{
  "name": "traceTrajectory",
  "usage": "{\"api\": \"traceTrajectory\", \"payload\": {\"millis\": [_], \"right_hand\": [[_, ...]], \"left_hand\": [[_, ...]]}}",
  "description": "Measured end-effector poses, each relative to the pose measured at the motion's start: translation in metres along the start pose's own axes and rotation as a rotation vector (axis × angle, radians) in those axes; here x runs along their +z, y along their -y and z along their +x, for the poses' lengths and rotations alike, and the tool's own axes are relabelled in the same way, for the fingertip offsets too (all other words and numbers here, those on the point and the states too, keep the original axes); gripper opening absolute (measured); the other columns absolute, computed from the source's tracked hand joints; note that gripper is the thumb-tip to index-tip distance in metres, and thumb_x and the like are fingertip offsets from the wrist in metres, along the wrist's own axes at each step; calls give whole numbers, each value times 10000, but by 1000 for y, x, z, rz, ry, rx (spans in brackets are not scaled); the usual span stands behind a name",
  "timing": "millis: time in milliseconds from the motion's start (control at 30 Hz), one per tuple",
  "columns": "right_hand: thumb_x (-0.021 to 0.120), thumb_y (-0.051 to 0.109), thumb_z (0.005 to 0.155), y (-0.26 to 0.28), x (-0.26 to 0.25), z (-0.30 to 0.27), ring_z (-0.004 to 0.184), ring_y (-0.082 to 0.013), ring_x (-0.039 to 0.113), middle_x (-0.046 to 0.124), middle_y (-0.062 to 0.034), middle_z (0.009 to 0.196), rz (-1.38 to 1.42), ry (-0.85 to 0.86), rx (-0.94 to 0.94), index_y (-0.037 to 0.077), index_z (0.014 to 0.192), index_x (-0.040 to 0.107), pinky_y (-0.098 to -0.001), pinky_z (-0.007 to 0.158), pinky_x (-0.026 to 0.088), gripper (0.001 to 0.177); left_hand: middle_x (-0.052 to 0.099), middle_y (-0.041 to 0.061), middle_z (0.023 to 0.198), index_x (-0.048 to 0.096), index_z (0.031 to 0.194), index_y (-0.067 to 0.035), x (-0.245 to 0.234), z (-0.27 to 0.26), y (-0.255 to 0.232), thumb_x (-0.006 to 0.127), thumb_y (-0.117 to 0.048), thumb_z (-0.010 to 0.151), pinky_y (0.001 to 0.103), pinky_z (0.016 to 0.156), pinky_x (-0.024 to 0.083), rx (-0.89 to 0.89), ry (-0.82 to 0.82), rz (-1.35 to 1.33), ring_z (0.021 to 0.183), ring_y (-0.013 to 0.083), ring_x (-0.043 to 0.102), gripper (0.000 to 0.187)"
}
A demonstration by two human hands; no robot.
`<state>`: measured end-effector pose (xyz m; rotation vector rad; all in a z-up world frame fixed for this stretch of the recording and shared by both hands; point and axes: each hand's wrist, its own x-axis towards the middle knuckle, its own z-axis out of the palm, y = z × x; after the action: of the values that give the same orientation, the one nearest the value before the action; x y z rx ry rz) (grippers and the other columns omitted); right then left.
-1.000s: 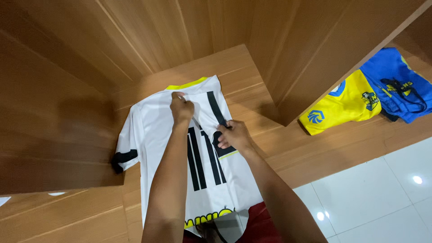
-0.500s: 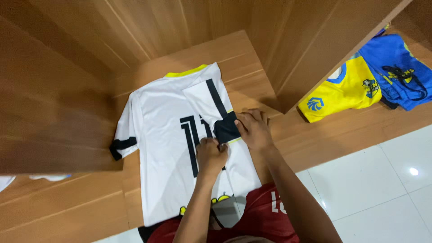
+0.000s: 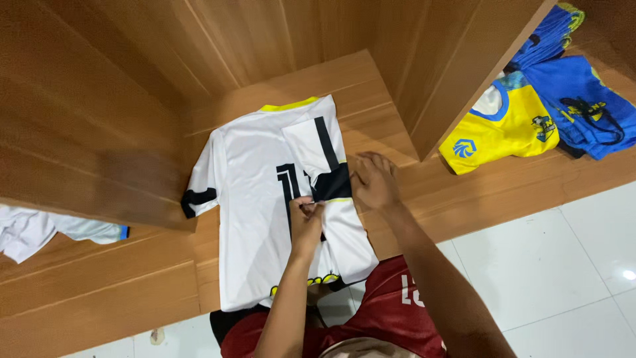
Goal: The person folds a white athletic jersey with black and yellow accents on a wooden shelf by hand, smoothing the fabric and folding the sleeves and bottom.
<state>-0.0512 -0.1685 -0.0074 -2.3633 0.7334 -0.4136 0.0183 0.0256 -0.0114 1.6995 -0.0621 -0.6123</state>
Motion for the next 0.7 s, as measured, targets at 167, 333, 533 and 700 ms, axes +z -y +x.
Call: {"api": "traceTrajectory", "payload": {"millis": [167,333,533,700], "right_hand": [[490,378,1093,19,16,15,1432,-274,477,587,-17,1457,3,46,-234,285,1344,673,-520,1206,267,324],[511,305,1062,2,34,28,1478,-269,440,545,-12,1536,-237,44,-332,377,1435,597,-481,1237,257,389],[404,259,1064,-2,34,31,1519,-300,336,441,-79,1614,-256,72,-425,293,1516,511,-460,1249,181,466],[389,256,1080,2,31,28,1527,-303,320,428,-92,1620,-229,81,-441,271,1532,492,-463,1258,165,464]], "left_hand": [[397,37,1011,381,1401,-24,7,-39,-16,775,-173,873,232,751,431,-86,80,-88,920,137,477,676],[486,42,859,542,1239,-41,-10,-105,-54,816,-263,877,271,591,418,-260,216,-35,720,162,527,505],[623,15,933,627,993,-145,-12,-151,-24,647,-401,999,323,775,453,-170,498,391,868,145,571,256],[745,121,1239,659,1285,-61,-34,-177,47,636,-315,968,393,940,576,187,440,314,1143,275,693,407]]}}
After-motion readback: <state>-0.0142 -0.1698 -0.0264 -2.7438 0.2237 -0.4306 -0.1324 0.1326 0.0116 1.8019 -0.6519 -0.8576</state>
